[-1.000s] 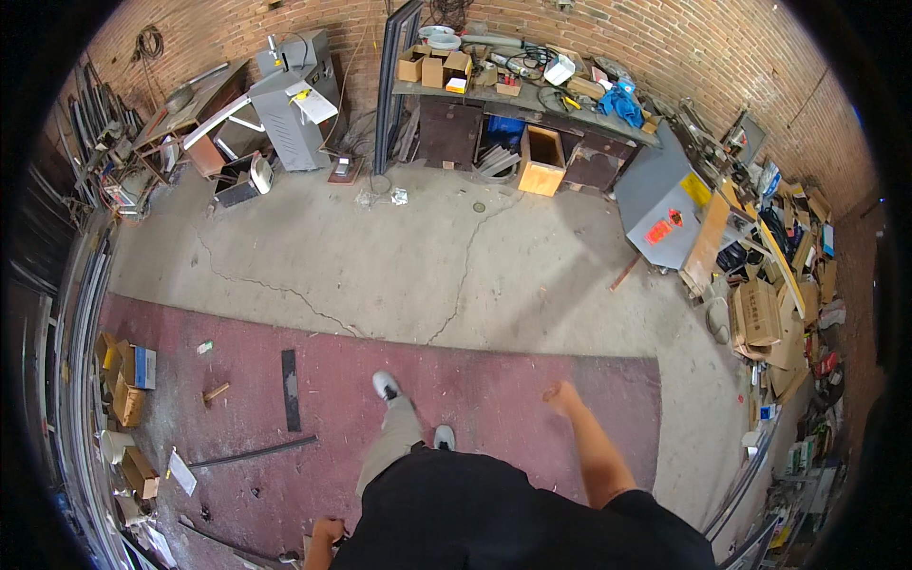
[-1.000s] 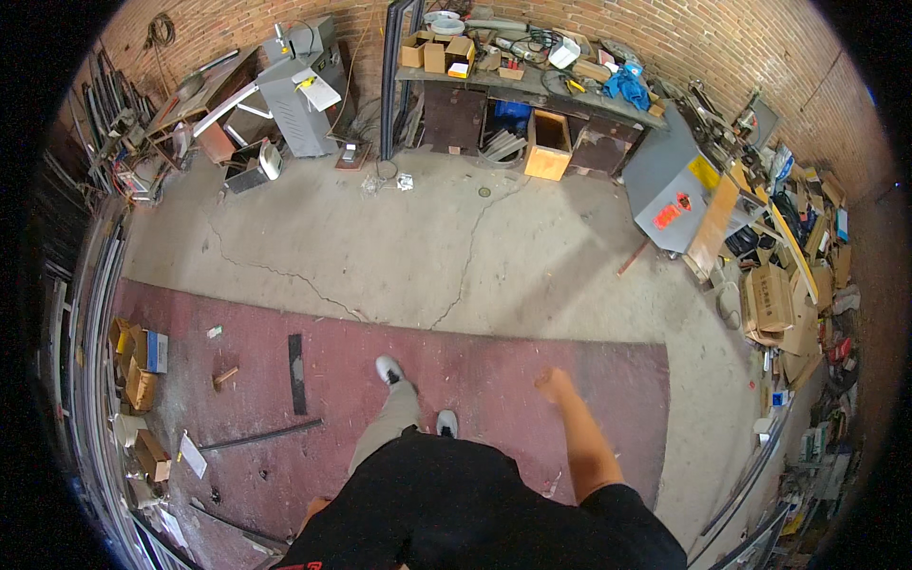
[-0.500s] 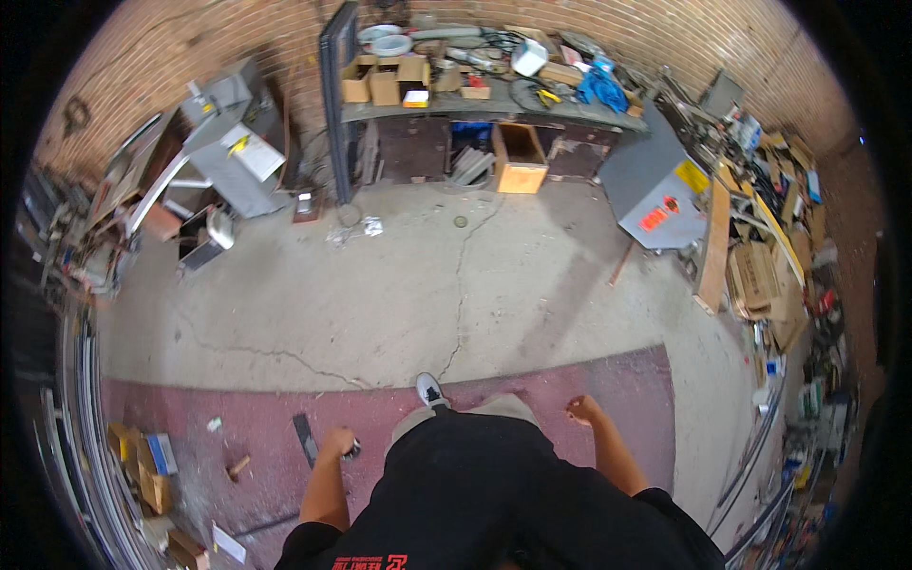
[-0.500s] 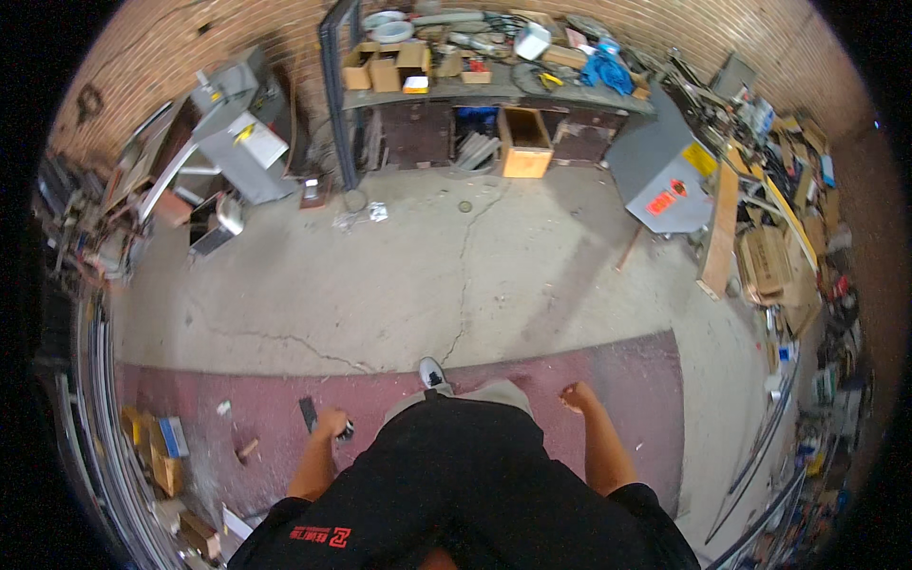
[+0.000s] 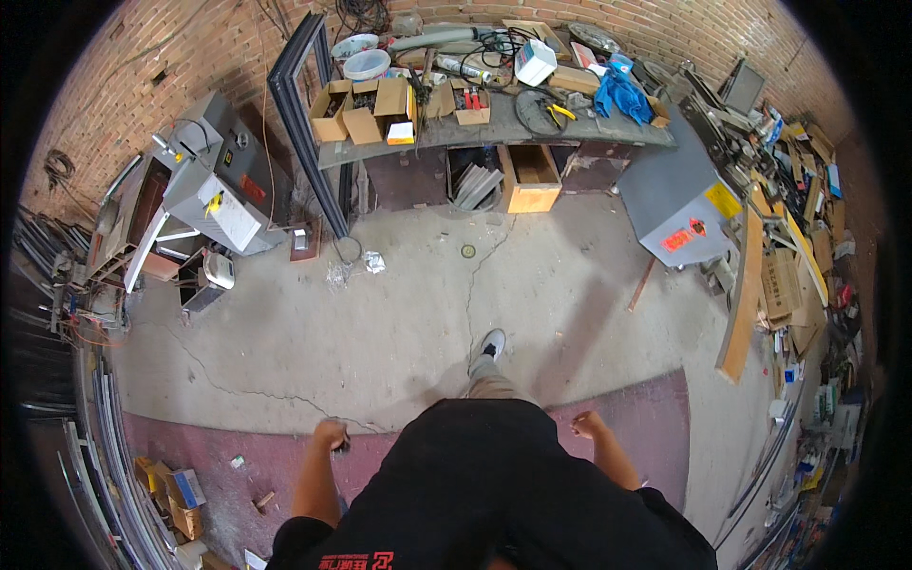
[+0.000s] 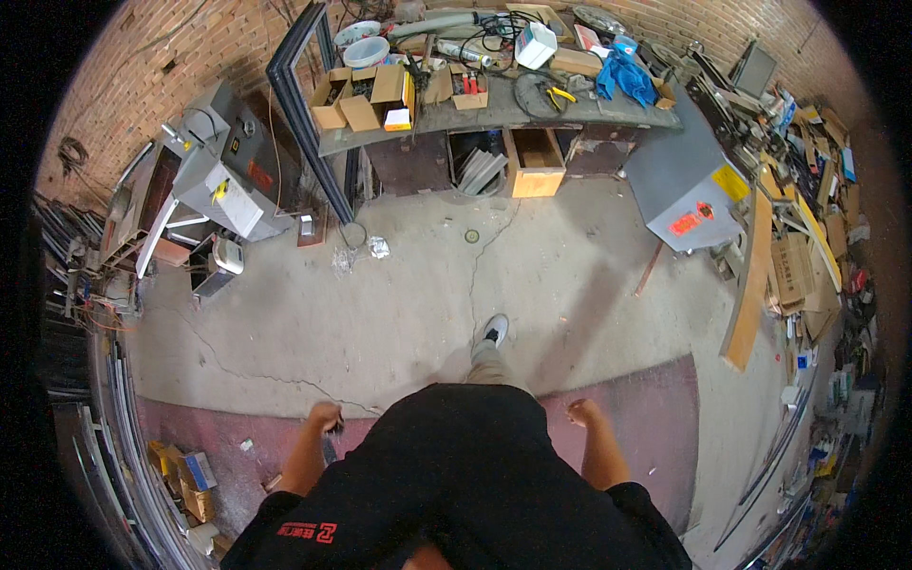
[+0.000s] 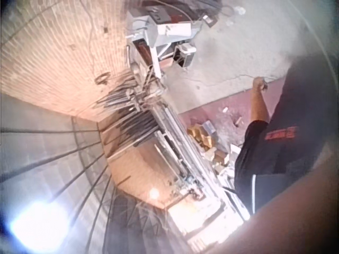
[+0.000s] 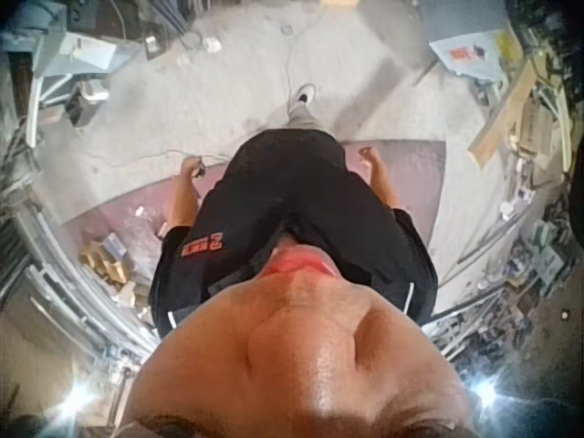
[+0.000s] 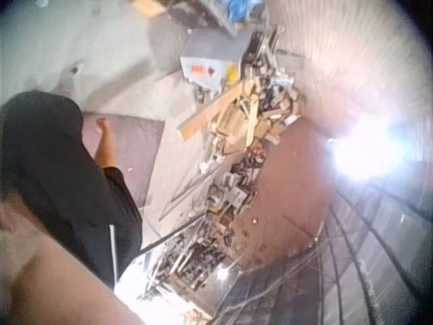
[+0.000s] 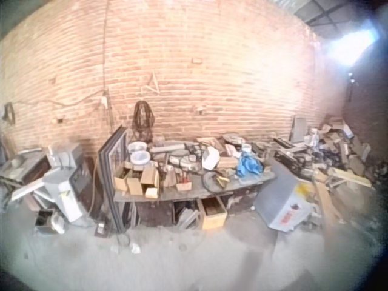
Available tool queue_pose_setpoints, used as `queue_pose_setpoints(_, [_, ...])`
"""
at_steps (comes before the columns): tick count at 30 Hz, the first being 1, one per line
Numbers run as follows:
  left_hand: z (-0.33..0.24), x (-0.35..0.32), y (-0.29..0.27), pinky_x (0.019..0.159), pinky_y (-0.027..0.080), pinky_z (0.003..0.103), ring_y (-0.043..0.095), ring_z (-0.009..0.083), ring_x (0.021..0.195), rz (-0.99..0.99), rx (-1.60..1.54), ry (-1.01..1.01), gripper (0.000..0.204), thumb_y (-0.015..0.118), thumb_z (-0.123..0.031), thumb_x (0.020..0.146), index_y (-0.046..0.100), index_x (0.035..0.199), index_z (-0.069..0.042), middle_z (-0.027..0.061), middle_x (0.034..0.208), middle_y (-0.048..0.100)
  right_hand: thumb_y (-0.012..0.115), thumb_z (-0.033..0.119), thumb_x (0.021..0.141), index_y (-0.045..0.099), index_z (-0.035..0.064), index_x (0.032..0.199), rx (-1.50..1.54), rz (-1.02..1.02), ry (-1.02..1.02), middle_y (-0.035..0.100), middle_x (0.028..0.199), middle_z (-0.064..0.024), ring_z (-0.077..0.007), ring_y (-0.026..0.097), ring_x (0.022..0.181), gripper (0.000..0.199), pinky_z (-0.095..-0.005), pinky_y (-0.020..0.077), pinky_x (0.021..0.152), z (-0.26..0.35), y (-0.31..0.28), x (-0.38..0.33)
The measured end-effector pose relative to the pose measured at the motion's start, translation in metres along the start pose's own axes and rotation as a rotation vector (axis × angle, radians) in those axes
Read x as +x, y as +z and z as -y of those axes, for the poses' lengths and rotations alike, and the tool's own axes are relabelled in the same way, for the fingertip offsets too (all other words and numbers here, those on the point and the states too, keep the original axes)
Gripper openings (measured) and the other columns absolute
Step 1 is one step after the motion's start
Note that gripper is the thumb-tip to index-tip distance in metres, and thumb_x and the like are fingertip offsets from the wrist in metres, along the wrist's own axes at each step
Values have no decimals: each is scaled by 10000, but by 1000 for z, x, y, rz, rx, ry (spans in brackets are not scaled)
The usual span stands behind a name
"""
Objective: The person uses a tape measure to measure the lengths of several metal frame profiles laid out on the floor. They then retrieve a red marker and a piece of paper, write down the measurements, and return to mark the metal profiles directly with the marker.
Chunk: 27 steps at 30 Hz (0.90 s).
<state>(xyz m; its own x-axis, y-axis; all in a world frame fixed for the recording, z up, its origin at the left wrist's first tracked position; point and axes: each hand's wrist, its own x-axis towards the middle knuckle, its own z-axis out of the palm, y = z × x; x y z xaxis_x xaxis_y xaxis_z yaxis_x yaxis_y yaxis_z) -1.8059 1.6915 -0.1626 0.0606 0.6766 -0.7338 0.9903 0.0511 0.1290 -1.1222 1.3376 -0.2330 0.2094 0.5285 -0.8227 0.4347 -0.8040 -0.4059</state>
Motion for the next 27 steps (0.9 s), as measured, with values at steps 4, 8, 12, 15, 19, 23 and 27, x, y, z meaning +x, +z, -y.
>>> queue_pose_setpoints(4, [-9, -17, 41, 908, 558, 467, 679, 407, 1095, 221, -424, -249, 335, 605, -272, 922, 733, 1149, -61, 184, 1135, 736, 752, 312, 875, 757, 87, 991, -602, -61, -199, 728, 857, -171, -308, 702, 785, 254, -439, 562, 732, 75, -87, 93])
queue_pose_setpoints(8, [-55, -21, 40, 854, 555, 458, 678, 382, 1011, 245, -377, -145, 297, 610, -265, 932, 729, 1100, -50, 174, 1062, 730, 731, 357, 915, 699, 43, 952, -175, -234, -293, 700, 825, -137, -258, 636, 750, 318, -434, 535, 734, 298, -208, 111])
queue_pose_setpoints(12, [-113, 40, 4, 799, 552, 449, 677, 356, 926, 268, -347, -52, 268, 615, -257, 942, 725, 1052, -39, 164, 988, 724, 644, 135, 997, 663, 30, 1097, 301, 89, -1275, 681, 1038, -102, -199, 636, 990, 147, -354, 518, 887, 539, -315, -1])
queue_pose_setpoints(15, [-146, 105, -38, 758, 549, 442, 677, 337, 863, 273, -322, 11, 252, 619, -251, 949, 723, 1016, -31, 157, 932, 719, 618, 139, 956, 662, 73, 1120, 192, 175, -1904, 668, 1088, -108, -328, 638, 1027, 182, -451, 501, 912, 662, -363, -90])
queue_pose_setpoints(19, [-189, 219, -99, 704, 546, 433, 676, 312, 779, 294, -309, 72, 243, 624, -243, 959, 719, 967, -20, 147, 858, 713, 561, 211, 957, 611, 30, 1032, 251, 294, -2407, 615, 949, -121, -333, 619, 861, 203, -437, 486, 749, 749, -392, -143])
queue_pose_setpoints(23, [-221, 329, -180, 649, 543, 424, 675, 286, 695, 326, -497, -8, 248, 630, -236, 969, 716, 919, -9, 137, 785, 707, 554, 131, 1008, 598, -4, 852, 544, -165, -2403, 558, 809, -106, -262, 559, 655, 211, -371, 428, 573, 790, -413, -136])
queue_pose_setpoints(27, [-242, 374, -279, 604, 491, 366, 598, 194, 622, 95, -506, 43, 305, 664, -253, 959, 689, 795, 2, 79, 716, 663, 555, 113, 1017, 590, 1, 842, 657, -258, -2378, 550, 806, -103, -266, 545, 633, 211, -366, 429, 576, 821, -437, -106])
